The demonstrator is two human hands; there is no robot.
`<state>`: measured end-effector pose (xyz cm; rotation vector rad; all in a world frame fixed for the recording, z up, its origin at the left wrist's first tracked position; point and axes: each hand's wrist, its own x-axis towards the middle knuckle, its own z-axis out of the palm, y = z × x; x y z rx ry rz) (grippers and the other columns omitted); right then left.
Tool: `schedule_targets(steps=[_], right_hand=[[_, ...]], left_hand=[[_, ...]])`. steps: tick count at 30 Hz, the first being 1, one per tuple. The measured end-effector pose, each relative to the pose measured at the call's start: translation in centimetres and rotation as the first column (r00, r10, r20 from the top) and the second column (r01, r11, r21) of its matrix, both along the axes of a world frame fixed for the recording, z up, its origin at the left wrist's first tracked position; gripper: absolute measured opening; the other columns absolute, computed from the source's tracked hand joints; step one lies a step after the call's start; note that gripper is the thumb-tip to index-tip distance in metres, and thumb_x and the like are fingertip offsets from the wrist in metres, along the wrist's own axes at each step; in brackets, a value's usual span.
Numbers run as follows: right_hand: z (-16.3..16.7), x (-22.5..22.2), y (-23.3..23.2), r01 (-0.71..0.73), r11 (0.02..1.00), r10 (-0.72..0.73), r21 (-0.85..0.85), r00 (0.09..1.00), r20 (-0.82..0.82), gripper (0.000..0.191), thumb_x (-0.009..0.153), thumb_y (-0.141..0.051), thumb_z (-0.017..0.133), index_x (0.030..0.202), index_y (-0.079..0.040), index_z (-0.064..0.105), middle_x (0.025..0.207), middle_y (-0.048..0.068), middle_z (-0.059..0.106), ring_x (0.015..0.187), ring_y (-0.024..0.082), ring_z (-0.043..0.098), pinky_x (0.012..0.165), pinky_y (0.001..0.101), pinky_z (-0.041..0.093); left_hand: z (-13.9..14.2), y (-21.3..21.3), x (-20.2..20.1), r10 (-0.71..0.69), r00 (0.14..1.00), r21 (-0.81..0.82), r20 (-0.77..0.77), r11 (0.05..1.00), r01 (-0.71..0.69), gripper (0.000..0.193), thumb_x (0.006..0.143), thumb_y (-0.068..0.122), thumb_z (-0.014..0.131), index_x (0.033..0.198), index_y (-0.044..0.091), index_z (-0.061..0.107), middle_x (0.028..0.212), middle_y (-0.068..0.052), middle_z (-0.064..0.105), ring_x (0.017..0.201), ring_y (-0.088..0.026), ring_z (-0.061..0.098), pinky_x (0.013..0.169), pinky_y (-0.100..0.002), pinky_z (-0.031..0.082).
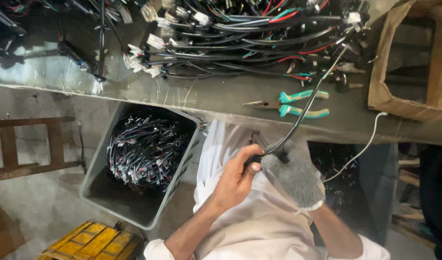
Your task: The person sits on the floor and repeatedly strips the outer insulation from black wires using pliers. They pull the insulation off to expose the inner conductors and place the stripped wires onto a pile on the table.
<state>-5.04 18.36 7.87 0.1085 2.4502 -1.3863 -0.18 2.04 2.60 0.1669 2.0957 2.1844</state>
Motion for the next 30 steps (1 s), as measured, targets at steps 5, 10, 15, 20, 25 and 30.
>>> schedule_targets(steps=[5, 10, 15, 20, 25, 30], right_hand=[[1.5, -3.8, 1.9, -0.18, 0.816, 0.514, 0.549, 0.66, -0.548, 0.021, 0.072, -0.015, 0.076, 0.09, -0.016, 0.066, 0.091, 0.006, 0.067, 0.09, 0.028, 0.064, 0.084, 0.0424, 0.048], [2.3, -6.2, 2.3, 0.133, 0.636, 0.601, 0.761, 0.534, -0.595, 0.03, 0.086, -0.038, 0.077, 0.101, -0.016, 0.062, 0.098, 0.007, 0.068, 0.097, 0.028, 0.066, 0.088, 0.0474, 0.043], [-0.9, 0.6, 0.8, -0.015, 0.996, 0.02, 0.092, 0.999, -0.048, 0.028, 0.085, -0.026, 0.073, 0.107, -0.012, 0.06, 0.087, 0.005, 0.069, 0.076, 0.022, 0.07, 0.075, 0.0404, 0.055], [-5.4, 2.1, 0.2, -0.211, 0.978, 0.207, 0.006, 0.956, -0.209, 0.043, 0.082, -0.003, 0.07, 0.124, -0.004, 0.059, 0.104, 0.014, 0.068, 0.095, 0.031, 0.067, 0.082, 0.0406, 0.052], [-5.4, -1.3, 1.5, -0.422, 0.873, 0.488, 0.245, 0.761, -0.427, 0.039, 0.072, -0.002, 0.073, 0.109, -0.008, 0.066, 0.098, 0.01, 0.071, 0.092, 0.028, 0.07, 0.08, 0.0398, 0.052], [-5.3, -3.2, 2.1, -0.517, 0.806, 0.591, 0.287, 0.727, -0.351, 0.037, 0.072, -0.015, 0.083, 0.104, -0.008, 0.066, 0.089, 0.011, 0.069, 0.083, 0.032, 0.069, 0.073, 0.041, 0.051]], left_hand=[[1.5, -2.7, -1.7, -0.042, 0.977, 0.2, 0.211, 0.98, -0.001, 0.034, 0.112, 0.029, 0.05, 0.136, 0.006, 0.046, 0.107, 0.001, 0.053, 0.091, -0.007, 0.047, 0.084, -0.023, 0.044], [3.3, -4.5, -2.8, -0.073, 0.974, 0.272, 0.213, 0.962, 0.012, 0.043, 0.105, 0.03, 0.061, 0.138, 0.009, 0.044, 0.096, 0.0, 0.058, 0.086, -0.006, 0.05, 0.078, -0.021, 0.043], [4.1, -4.0, -1.5, -0.099, 0.966, 0.099, 0.239, 0.992, 0.077, 0.047, 0.098, 0.02, 0.073, 0.131, 0.006, 0.043, 0.095, -0.003, 0.058, 0.079, -0.007, 0.051, 0.065, -0.025, 0.044], [3.6, -3.3, -0.1, -0.049, 0.969, -0.067, 0.241, 0.995, 0.067, 0.036, 0.101, 0.018, 0.068, 0.13, 0.002, 0.053, 0.092, -0.005, 0.066, 0.076, -0.009, 0.056, 0.068, -0.026, 0.049], [3.1, -3.4, 0.4, -0.068, 0.99, -0.052, 0.123, 0.996, 0.075, 0.036, 0.103, 0.017, 0.068, 0.131, -0.001, 0.053, 0.091, -0.007, 0.066, 0.081, -0.011, 0.057, 0.076, -0.028, 0.05], [3.0, -3.6, 0.7, -0.104, 0.98, 0.068, 0.169, 0.993, 0.094, 0.035, 0.105, 0.015, 0.064, 0.134, -0.001, 0.053, 0.099, -0.009, 0.071, 0.09, -0.012, 0.065, 0.086, -0.029, 0.054]])
